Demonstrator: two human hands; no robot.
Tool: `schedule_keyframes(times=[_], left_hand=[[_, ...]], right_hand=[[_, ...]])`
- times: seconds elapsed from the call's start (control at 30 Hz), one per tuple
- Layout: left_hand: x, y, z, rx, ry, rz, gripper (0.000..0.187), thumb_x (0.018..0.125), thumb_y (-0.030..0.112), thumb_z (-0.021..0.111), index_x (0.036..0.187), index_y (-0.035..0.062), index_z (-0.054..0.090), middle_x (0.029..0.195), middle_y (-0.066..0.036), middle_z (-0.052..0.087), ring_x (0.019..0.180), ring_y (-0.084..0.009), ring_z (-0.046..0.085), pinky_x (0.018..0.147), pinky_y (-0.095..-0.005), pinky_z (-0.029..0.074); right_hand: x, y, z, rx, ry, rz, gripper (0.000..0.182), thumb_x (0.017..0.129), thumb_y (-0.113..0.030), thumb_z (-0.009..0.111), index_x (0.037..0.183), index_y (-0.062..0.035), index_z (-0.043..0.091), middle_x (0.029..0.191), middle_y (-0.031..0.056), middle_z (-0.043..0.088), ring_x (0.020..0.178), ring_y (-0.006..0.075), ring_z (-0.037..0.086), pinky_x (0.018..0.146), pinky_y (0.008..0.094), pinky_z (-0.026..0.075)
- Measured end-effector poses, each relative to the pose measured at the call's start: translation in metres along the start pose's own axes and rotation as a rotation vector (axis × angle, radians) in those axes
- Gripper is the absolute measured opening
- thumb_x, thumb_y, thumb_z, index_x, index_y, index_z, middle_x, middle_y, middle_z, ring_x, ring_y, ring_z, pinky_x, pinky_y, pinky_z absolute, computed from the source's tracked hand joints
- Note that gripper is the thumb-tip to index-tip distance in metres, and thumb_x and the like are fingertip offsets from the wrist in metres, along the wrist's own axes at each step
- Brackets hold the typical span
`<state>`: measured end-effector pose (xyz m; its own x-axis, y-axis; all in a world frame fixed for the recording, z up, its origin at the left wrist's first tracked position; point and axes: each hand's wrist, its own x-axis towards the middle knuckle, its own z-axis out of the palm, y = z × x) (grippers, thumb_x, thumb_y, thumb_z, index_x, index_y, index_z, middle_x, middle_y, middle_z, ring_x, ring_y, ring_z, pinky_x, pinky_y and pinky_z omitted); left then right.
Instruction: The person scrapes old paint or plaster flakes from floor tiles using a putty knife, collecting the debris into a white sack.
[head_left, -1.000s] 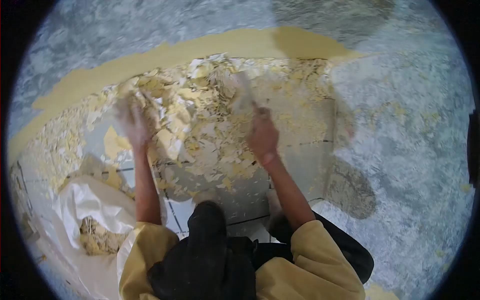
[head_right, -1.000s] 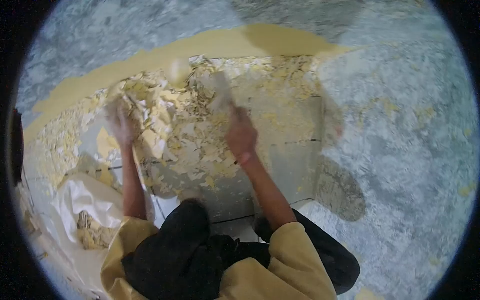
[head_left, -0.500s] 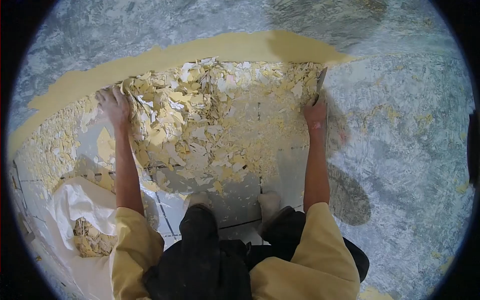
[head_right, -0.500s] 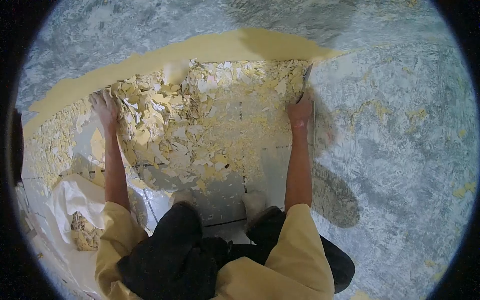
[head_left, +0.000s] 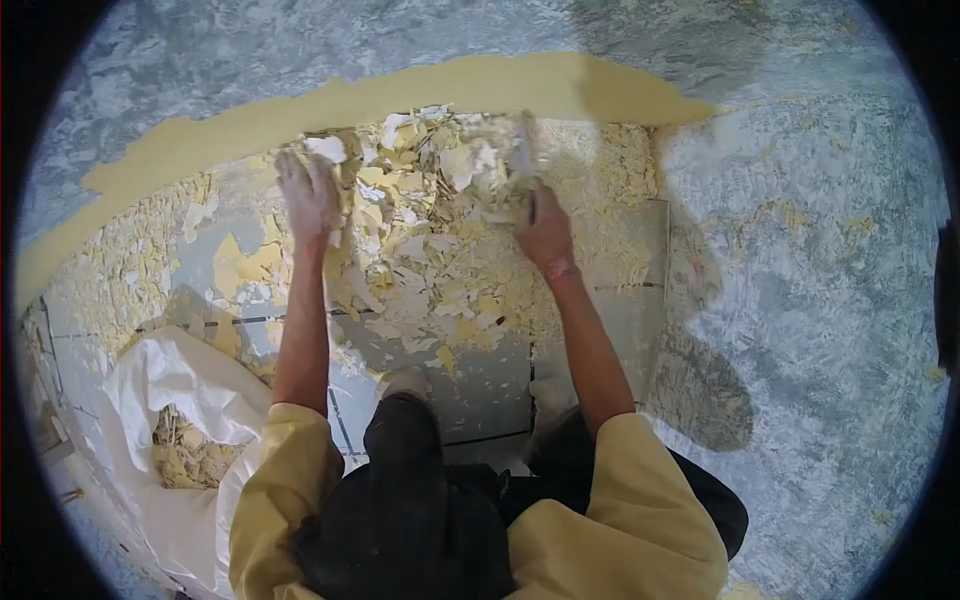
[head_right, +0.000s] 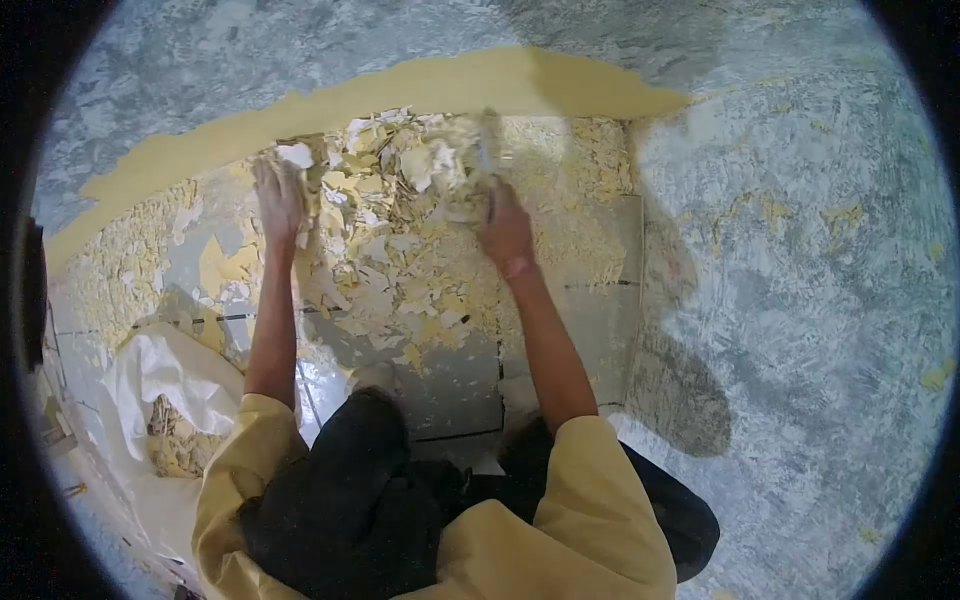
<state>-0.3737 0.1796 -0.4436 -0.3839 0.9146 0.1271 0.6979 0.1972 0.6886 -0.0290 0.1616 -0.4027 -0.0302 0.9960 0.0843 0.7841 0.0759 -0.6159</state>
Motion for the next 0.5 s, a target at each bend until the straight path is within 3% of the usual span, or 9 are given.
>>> schedule_keyframes(times=[0.07,0.17,0.2,0.27,0.3,0.37,0.4,0.47,0.5], left_hand=[[-0.009,0.018,0.006,-0.057,-0.012,0.005,0.068,0.096,0.04,0.03,0.136,-0.0148,0.023,0.144,-0.032,0.018,0.138,-0.0399,0.012,0.113,-0.0438,0.008],[-0.019,0.033,0.003,-0.12,-0.026,0.11,0.065,0.096,0.037,0.035,0.136,-0.0137,0.025,0.144,-0.031,0.021,0.137,-0.0388,0.017,0.113,-0.0404,0.012],[-0.018,0.043,-0.01,-0.236,0.018,0.06,0.062,0.096,0.034,0.038,0.136,-0.0125,0.026,0.143,-0.03,0.024,0.136,-0.0383,0.02,0.113,-0.0395,0.015],[-0.024,0.05,-0.029,-0.458,0.104,-0.085,0.058,0.095,0.028,0.044,0.136,-0.01,0.029,0.142,-0.028,0.028,0.134,-0.0372,0.026,0.112,-0.0377,0.019],[-0.022,0.037,-0.032,-0.457,0.103,-0.095,0.058,0.095,0.028,0.044,0.136,-0.01,0.029,0.142,-0.028,0.028,0.134,-0.0372,0.026,0.112,-0.0377,0.019],[-0.011,-0.001,-0.041,-0.246,0.309,-0.121,0.06,0.095,0.032,0.041,0.136,-0.0102,0.029,0.143,-0.028,0.026,0.136,-0.0382,0.022,0.112,-0.0393,0.016],[-0.009,-0.013,-0.034,-0.242,0.314,-0.125,0.06,0.095,0.032,0.041,0.136,-0.0102,0.029,0.143,-0.028,0.026,0.136,-0.0382,0.022,0.112,-0.0393,0.016],[-0.008,-0.033,-0.018,0.06,0.181,-0.081,0.062,0.095,0.035,0.038,0.136,-0.0106,0.028,0.144,-0.028,0.023,0.137,-0.0395,0.016,0.112,-0.0441,0.011],[-0.009,-0.027,-0.019,0.067,0.183,-0.086,0.062,0.095,0.035,0.038,0.136,-0.0106,0.028,0.144,-0.028,0.023,0.137,-0.0395,0.016,0.112,-0.0441,0.011]], right_hand=[[-0.01,-0.018,0.017,0.018,-0.129,0.0,0.037,0.088,-0.012,0.049,0.123,-0.0014,0.046,0.105,0.0261,0.056,0.095,0.0436,0.056,0.082,0.0462,0.046],[-0.012,-0.038,0.013,-0.045,-0.14,0.005,0.038,0.089,-0.014,0.046,0.125,-0.0016,0.043,0.113,0.0254,0.053,0.098,0.0438,0.054,0.081,0.0486,0.046],[-0.008,-0.02,-0.006,-0.045,-0.013,-0.026,0.037,0.089,-0.012,0.045,0.124,0.0004,0.044,0.111,0.0247,0.054,0.097,0.0442,0.054,0.081,0.0482,0.047],[-0.002,0.024,-0.032,-0.203,0.206,0.186,0.036,0.089,-0.01,0.044,0.122,0.0037,0.045,0.112,0.0256,0.054,0.1,0.0436,0.054,0.083,0.0466,0.046],[0.001,0.058,-0.051,-0.335,0.225,0.181,0.038,0.087,-0.011,0.047,0.121,0.0056,0.046,0.114,0.027,0.053,0.102,0.043,0.053,0.084,0.0461,0.046],[0.004,0.098,-0.083,-0.515,0.235,0.25,0.04,0.085,-0.014,0.052,0.119,0.0066,0.048,0.112,0.029,0.054,0.101,0.0425,0.054,0.086,0.045,0.045],[0.005,0.107,-0.093,-0.566,0.228,0.321,0.04,0.084,-0.016,0.053,0.117,0.0056,0.05,0.107,0.0295,0.056,0.097,0.0426,0.056,0.085,0.0445,0.045],[0.009,0.129,-0.096,-0.556,0.276,0.28,0.044,0.081,-0.018,0.056,0.116,0.0077,0.049,0.106,0.0295,0.056,0.098,0.0422,0.055,0.086,0.0454,0.044],[0.007,0.143,-0.089,-0.55,0.329,0.251,0.048,0.079,-0.02,0.059,0.115,0.0098,0.047,0.104,0.0294,0.056,0.1,0.0419,0.054,0.087,0.0463,0.044]])
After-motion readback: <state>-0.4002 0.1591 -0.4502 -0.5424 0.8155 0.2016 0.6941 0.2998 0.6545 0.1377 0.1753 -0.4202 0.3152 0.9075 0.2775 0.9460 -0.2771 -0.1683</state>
